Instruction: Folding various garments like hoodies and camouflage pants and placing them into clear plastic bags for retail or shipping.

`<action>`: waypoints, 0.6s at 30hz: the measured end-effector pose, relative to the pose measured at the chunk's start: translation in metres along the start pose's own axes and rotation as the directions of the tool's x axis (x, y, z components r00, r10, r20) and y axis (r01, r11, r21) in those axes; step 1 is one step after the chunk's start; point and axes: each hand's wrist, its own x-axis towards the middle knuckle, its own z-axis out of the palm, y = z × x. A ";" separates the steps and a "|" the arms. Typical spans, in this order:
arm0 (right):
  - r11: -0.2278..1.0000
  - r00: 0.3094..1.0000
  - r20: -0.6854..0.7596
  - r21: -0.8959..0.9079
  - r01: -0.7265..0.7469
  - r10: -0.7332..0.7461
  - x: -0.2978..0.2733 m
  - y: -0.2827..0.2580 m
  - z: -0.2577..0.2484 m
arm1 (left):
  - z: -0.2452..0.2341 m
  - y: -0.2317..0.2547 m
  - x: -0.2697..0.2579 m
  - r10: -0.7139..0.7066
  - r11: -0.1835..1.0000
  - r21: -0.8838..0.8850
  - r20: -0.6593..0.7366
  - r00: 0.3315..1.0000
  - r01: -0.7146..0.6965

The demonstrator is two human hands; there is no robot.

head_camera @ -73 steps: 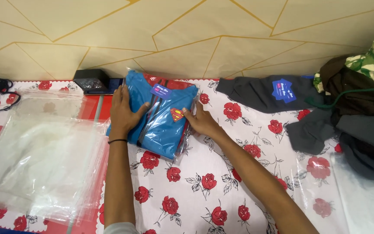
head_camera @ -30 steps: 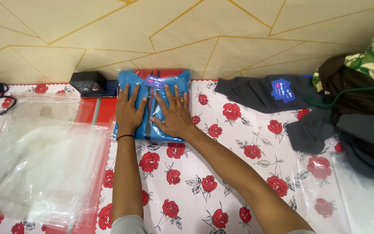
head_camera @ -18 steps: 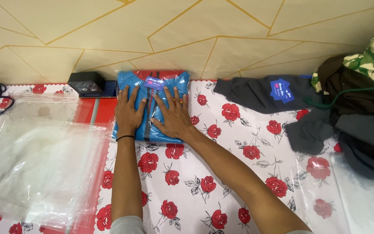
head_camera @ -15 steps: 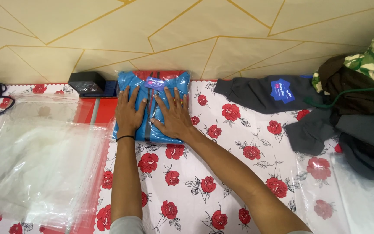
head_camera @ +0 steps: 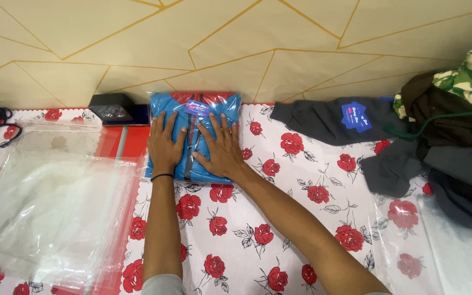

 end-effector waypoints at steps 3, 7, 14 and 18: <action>1.000 1.000 -0.005 0.006 -0.003 0.003 0.000 0.002 0.003 | 0.009 -0.007 0.000 0.046 0.999 -0.003 -0.085 0.995 -0.047; 1.000 1.000 -0.017 -0.003 -0.001 0.001 0.000 0.004 0.008 | 0.011 -0.008 -0.001 0.061 0.998 0.001 -0.108 0.992 -0.061; 1.000 1.000 -0.007 -0.016 -0.007 0.007 0.002 0.004 0.009 | 0.010 -0.009 0.001 0.051 0.999 0.000 -0.081 0.995 -0.052; 1.000 1.000 0.023 -0.025 -0.017 0.018 0.003 0.004 0.006 | 0.011 -0.012 0.004 0.034 0.999 -0.009 -0.057 0.998 -0.035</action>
